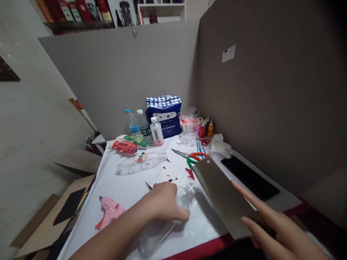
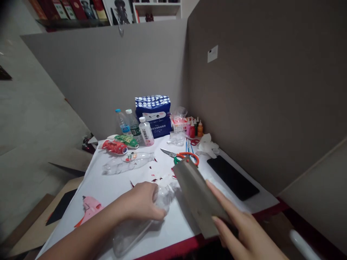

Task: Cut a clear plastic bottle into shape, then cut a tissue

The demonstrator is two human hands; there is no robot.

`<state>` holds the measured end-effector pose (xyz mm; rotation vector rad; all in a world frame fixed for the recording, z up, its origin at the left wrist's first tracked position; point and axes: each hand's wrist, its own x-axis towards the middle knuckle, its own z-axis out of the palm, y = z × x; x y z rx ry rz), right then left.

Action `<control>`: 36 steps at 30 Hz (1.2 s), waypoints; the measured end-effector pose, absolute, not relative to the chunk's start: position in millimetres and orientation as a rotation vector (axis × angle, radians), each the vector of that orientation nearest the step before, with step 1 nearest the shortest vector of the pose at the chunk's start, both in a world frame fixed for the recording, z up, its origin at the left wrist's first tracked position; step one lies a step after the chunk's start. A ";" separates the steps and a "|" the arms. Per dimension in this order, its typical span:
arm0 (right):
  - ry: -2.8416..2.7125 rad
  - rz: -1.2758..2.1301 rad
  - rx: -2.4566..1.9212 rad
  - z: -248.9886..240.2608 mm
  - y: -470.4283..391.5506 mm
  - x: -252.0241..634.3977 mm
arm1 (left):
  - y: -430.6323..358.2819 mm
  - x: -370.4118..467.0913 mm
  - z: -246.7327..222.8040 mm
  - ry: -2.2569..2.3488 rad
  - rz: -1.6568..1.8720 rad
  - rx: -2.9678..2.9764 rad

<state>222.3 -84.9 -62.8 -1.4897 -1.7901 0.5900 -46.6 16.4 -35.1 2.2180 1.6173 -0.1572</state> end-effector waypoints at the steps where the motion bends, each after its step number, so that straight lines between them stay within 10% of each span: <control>1: -1.700 0.630 -1.498 -63.5 -78.0 221.5 | 15.1 -46.9 -32.2 1.612 -0.144 2.220; 17: -1.526 1.222 -1.513 -88.3 -3.9 191.7 | 11.6 -52.1 -0.7 1.570 0.186 2.226; 31: -2.065 0.309 -1.635 -92.2 -1.1 208.1 | 7.1 -40.6 -7.8 1.528 0.336 2.153; 36: -1.915 0.529 -1.173 -56.6 -18.4 183.1 | 2.2 -31.6 -13.7 1.511 0.342 2.268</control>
